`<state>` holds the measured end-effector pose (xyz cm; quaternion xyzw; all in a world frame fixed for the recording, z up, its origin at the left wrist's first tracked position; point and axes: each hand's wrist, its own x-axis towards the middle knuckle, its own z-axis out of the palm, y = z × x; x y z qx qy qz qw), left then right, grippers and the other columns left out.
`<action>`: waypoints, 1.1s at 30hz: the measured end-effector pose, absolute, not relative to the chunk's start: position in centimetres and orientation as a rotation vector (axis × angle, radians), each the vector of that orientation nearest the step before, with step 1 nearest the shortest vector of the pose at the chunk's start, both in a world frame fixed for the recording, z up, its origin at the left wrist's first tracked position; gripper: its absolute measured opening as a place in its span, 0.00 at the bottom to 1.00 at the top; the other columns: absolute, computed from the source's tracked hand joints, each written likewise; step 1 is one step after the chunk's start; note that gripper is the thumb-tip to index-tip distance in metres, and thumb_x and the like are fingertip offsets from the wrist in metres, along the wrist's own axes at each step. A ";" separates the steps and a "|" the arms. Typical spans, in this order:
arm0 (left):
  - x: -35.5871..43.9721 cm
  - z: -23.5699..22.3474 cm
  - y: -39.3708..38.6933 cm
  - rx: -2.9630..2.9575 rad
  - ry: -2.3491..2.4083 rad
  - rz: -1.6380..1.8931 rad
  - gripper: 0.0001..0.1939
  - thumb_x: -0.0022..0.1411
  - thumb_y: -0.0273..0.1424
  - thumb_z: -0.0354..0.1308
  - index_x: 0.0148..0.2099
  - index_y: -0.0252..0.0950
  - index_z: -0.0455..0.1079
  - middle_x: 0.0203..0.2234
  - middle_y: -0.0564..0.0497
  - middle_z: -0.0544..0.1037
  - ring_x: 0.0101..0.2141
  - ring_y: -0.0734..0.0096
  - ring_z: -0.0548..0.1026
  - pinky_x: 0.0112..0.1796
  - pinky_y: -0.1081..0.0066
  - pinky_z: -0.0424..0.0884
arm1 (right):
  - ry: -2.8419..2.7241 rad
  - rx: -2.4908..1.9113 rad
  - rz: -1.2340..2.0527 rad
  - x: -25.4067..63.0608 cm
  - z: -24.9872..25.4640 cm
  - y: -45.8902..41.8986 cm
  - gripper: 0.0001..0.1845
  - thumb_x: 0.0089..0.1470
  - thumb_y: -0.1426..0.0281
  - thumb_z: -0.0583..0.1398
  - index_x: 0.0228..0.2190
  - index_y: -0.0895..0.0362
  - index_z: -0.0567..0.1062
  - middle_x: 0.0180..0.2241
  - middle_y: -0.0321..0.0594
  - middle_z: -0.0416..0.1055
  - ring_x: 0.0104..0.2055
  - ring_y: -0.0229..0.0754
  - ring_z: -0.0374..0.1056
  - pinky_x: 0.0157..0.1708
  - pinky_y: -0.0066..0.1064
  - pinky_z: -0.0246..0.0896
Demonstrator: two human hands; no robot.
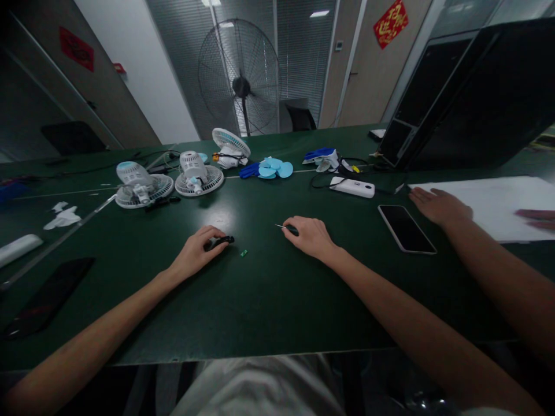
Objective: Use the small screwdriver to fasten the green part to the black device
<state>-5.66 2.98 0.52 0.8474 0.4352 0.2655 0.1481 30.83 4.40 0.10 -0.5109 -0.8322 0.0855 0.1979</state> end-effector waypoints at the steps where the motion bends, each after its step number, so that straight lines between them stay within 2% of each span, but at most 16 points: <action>1: -5.5 0.8 2.6 2.441 1.189 0.768 0.13 0.72 0.40 0.56 0.52 0.39 0.72 0.47 0.45 0.77 0.49 0.60 0.75 0.52 0.58 0.71 | -2.329 -1.421 0.241 30.8 0.1 4.4 0.18 0.69 0.57 0.55 0.49 0.52 0.77 0.42 0.42 0.78 0.37 0.43 0.72 0.32 0.34 0.63; 6: -3.9 1.5 0.8 2.556 0.772 0.561 0.13 0.73 0.35 0.55 0.57 0.41 0.70 0.56 0.45 0.76 0.60 0.61 0.71 0.60 0.56 0.67 | -2.324 -1.393 0.214 30.9 -0.3 4.6 0.17 0.68 0.58 0.56 0.50 0.52 0.77 0.42 0.41 0.78 0.37 0.43 0.73 0.33 0.34 0.63; 12: -3.7 1.3 1.4 2.643 0.757 0.445 0.13 0.74 0.34 0.52 0.57 0.41 0.70 0.55 0.45 0.76 0.58 0.64 0.73 0.59 0.59 0.68 | -2.330 -1.399 0.228 31.0 -0.2 4.6 0.17 0.68 0.58 0.55 0.50 0.52 0.77 0.43 0.41 0.78 0.38 0.43 0.73 0.34 0.34 0.64; 15: -6.3 1.4 3.3 2.650 0.938 0.439 0.15 0.74 0.37 0.51 0.57 0.41 0.70 0.53 0.45 0.77 0.54 0.62 0.75 0.57 0.59 0.70 | -2.331 -1.402 0.261 31.0 0.0 4.5 0.17 0.69 0.57 0.55 0.51 0.52 0.76 0.43 0.41 0.77 0.37 0.43 0.72 0.34 0.34 0.64; 19: -12.6 1.2 7.1 2.557 1.414 0.467 0.17 0.71 0.42 0.53 0.56 0.41 0.72 0.51 0.44 0.78 0.50 0.56 0.77 0.54 0.58 0.71 | -2.332 -1.389 0.269 30.9 0.2 4.3 0.17 0.69 0.57 0.55 0.51 0.52 0.76 0.43 0.41 0.77 0.37 0.43 0.72 0.33 0.34 0.64; 24: -19.6 -0.2 10.4 2.315 1.971 0.628 0.19 0.66 0.42 0.56 0.53 0.36 0.73 0.48 0.41 0.80 0.47 0.52 0.78 0.49 0.59 0.73 | -2.335 -1.377 0.287 31.0 0.2 4.3 0.18 0.69 0.58 0.55 0.51 0.53 0.76 0.44 0.42 0.77 0.36 0.42 0.72 0.33 0.33 0.64; 33: -18.8 -0.9 10.6 2.339 2.079 0.628 0.20 0.64 0.36 0.53 0.54 0.33 0.72 0.49 0.39 0.78 0.48 0.51 0.76 0.51 0.60 0.71 | -2.344 -1.386 0.279 31.1 0.1 4.4 0.18 0.69 0.57 0.55 0.51 0.52 0.76 0.44 0.42 0.77 0.39 0.44 0.73 0.33 0.34 0.65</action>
